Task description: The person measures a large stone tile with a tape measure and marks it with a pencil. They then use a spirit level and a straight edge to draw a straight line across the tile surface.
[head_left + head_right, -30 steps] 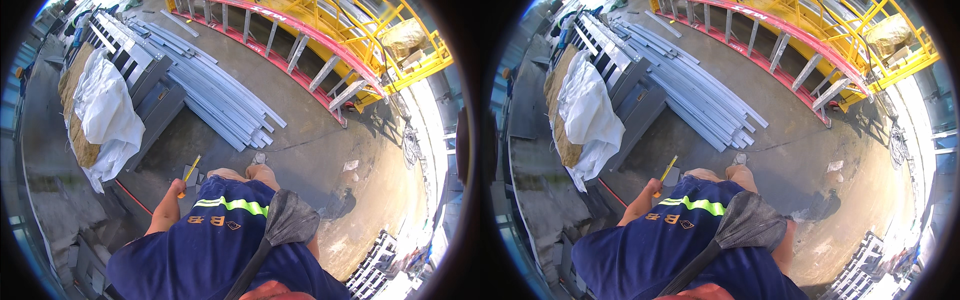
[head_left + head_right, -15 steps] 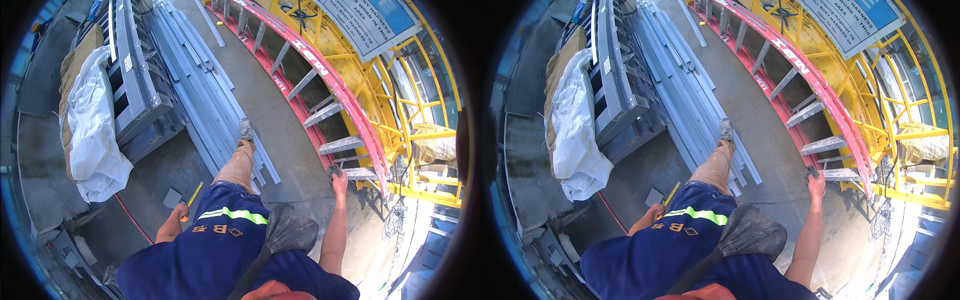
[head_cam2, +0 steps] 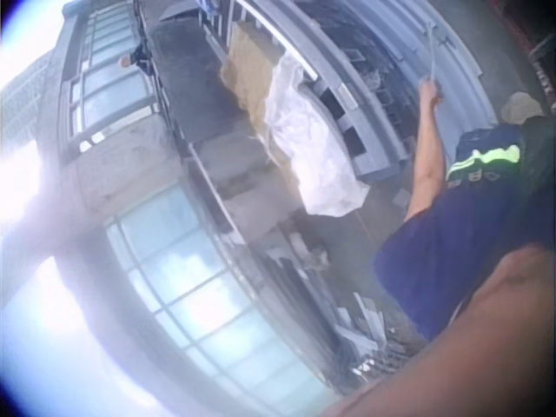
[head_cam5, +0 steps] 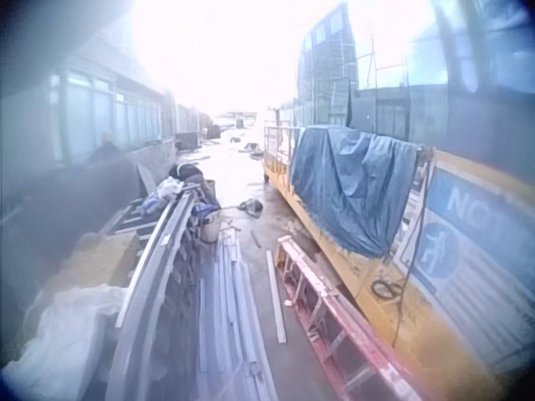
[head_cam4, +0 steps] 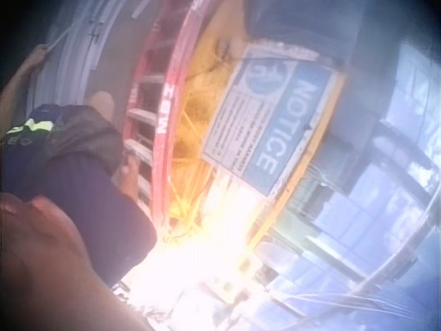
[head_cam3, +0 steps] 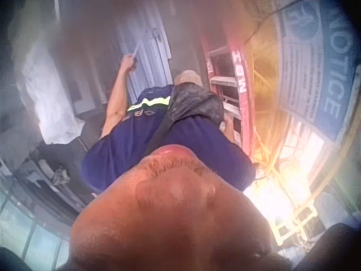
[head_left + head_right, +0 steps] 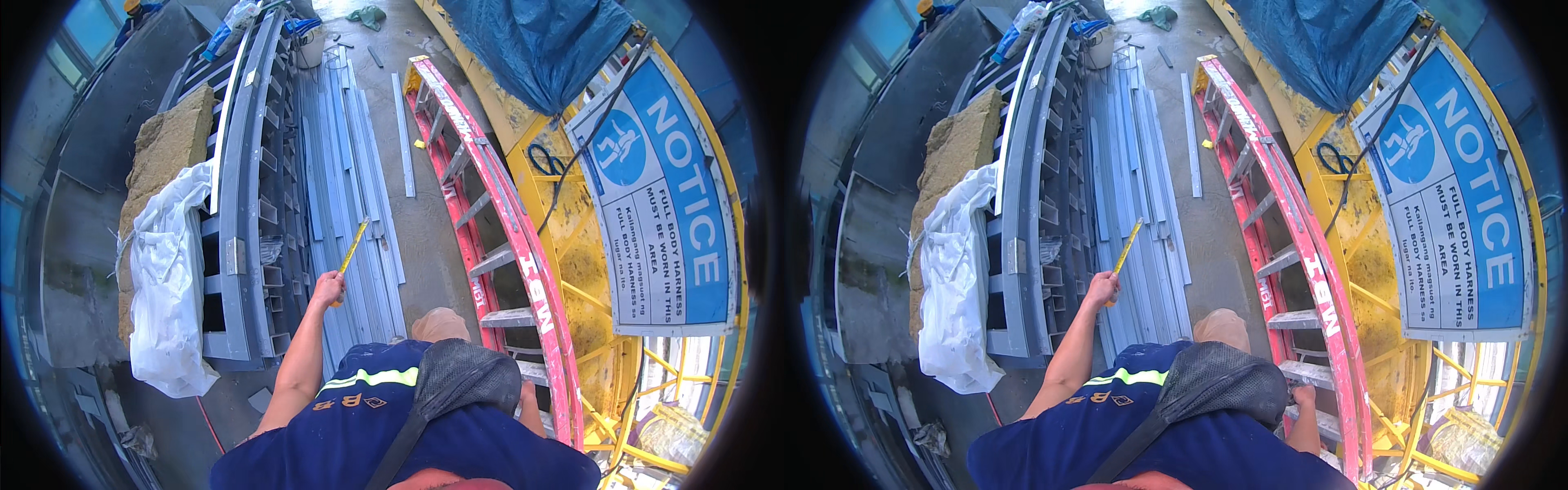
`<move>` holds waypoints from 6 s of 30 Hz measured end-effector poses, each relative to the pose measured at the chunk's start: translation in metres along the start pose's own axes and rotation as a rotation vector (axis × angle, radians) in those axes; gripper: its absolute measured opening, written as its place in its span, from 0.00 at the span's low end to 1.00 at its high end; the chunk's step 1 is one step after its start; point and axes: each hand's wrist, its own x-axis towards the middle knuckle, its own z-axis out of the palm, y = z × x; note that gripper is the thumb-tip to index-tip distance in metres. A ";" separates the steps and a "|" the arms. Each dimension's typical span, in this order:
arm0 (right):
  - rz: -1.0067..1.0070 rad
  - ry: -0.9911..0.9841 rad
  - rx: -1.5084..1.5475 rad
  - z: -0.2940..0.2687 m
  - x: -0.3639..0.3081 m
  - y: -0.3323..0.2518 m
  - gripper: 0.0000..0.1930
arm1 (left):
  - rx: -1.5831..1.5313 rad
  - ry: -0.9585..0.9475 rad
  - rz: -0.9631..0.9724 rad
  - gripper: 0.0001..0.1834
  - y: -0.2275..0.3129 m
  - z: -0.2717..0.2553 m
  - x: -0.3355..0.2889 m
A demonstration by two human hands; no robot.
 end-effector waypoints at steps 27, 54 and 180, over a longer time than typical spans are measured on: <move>-1.244 1.179 0.078 -0.435 0.389 -1.175 0.10 | -0.120 0.250 -0.730 0.11 0.169 -0.063 0.547; -0.762 1.401 1.152 -0.572 0.436 -1.563 0.14 | 0.122 -0.247 -0.105 0.16 0.771 -0.318 1.417; -0.776 -0.614 0.233 -0.367 1.572 -3.631 0.13 | -0.744 0.447 -0.866 0.12 1.372 -0.522 2.621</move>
